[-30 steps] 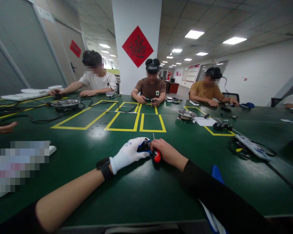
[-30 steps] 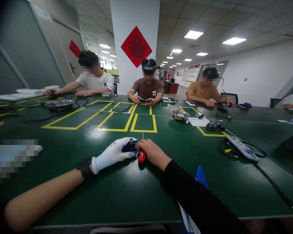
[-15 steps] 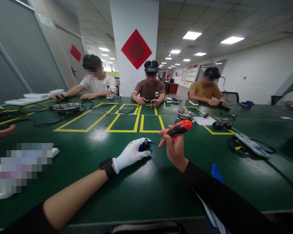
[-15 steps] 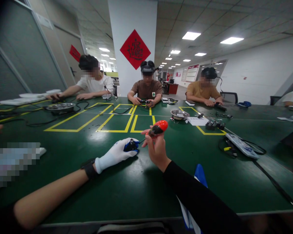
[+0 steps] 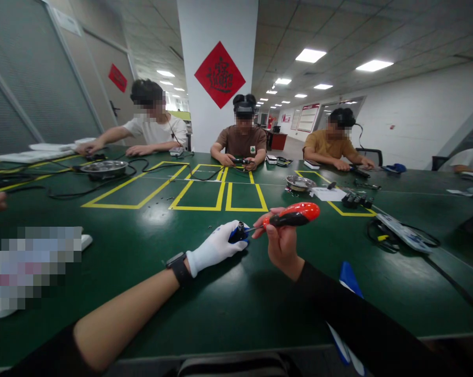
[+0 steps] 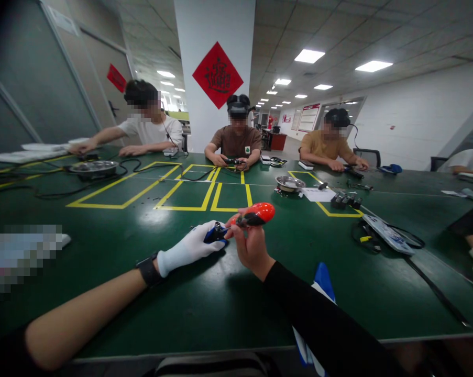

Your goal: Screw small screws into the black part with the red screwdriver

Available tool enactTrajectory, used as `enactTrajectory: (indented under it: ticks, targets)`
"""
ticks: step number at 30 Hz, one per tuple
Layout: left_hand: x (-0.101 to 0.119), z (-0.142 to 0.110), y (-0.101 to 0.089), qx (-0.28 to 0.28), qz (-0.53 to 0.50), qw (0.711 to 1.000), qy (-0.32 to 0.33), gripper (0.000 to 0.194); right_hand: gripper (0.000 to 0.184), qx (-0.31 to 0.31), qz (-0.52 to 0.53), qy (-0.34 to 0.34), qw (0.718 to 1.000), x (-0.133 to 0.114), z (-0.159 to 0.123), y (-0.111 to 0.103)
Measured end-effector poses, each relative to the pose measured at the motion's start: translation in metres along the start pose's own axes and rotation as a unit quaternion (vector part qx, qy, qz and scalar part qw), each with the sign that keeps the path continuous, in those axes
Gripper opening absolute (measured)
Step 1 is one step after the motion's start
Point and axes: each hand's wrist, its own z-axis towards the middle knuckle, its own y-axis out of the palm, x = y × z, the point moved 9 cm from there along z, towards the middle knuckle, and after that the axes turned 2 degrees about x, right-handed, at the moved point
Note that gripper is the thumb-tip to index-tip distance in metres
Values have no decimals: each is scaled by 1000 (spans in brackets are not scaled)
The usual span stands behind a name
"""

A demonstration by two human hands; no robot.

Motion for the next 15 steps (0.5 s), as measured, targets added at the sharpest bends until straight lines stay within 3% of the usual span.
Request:
enactTrajectory:
  ticks: [8, 15]
  targets:
    - [1, 0, 0, 1, -8, 1000, 6, 21, 25, -65, -55, -18, 996, 6, -7, 7]
    - [1, 0, -2, 6, -8, 1000, 2, 20, 25, -74, -45, -19, 996, 7, -7, 10]
